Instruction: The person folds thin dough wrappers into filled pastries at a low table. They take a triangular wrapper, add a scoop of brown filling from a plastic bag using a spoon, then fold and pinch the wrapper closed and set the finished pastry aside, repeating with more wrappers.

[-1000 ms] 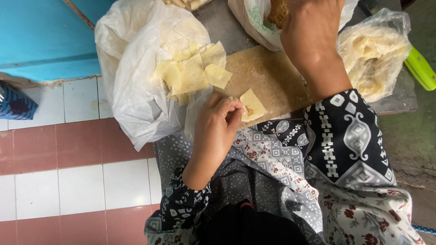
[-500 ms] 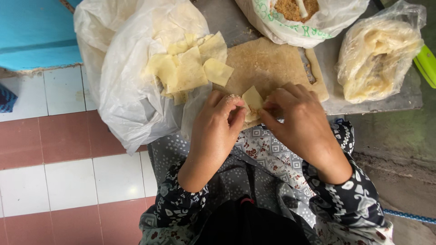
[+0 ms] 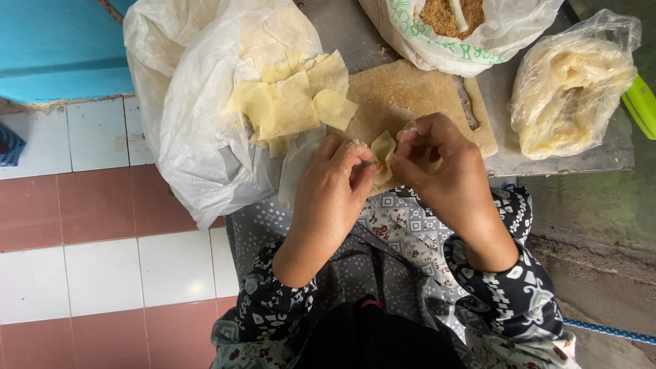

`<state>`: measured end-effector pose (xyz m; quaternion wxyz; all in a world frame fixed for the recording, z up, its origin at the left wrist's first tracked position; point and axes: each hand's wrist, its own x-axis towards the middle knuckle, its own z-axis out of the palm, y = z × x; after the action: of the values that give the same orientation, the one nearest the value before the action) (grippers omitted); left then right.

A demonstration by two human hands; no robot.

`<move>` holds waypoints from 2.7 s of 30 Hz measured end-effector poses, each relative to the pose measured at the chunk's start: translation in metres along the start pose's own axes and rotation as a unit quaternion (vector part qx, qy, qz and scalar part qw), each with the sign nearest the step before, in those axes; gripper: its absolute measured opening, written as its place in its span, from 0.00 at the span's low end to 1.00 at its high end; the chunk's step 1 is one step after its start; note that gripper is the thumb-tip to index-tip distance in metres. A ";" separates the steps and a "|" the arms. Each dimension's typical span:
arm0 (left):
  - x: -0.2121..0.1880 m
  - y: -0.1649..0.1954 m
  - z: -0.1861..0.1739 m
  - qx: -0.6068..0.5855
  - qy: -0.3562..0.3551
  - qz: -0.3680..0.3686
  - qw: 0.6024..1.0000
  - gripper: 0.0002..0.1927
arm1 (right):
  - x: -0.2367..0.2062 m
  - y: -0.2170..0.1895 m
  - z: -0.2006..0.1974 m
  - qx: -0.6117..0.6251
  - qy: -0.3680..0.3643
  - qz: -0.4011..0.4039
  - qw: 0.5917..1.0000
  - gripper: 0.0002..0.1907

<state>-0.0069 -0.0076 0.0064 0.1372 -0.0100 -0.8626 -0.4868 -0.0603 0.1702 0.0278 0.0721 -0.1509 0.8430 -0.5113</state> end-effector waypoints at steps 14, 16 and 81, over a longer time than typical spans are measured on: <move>-0.003 0.003 -0.005 0.070 -0.009 0.115 0.991 0.08 | -0.019 -0.014 -0.003 -0.362 -0.009 -0.252 0.898 0.13; -0.003 0.003 -0.012 0.107 -0.026 0.156 0.982 0.09 | -0.024 -0.013 -0.010 -0.448 -0.027 -0.325 0.833 0.14; 0.000 -0.007 -0.004 0.428 -0.048 0.233 0.872 0.22 | -0.021 0.011 0.015 -0.432 0.092 -0.279 0.853 0.14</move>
<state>-0.0068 -0.0148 0.0020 0.1964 -0.1743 -0.9646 -0.0228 -0.0387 0.1690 0.0102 -0.2240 -0.3482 0.9041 -0.1059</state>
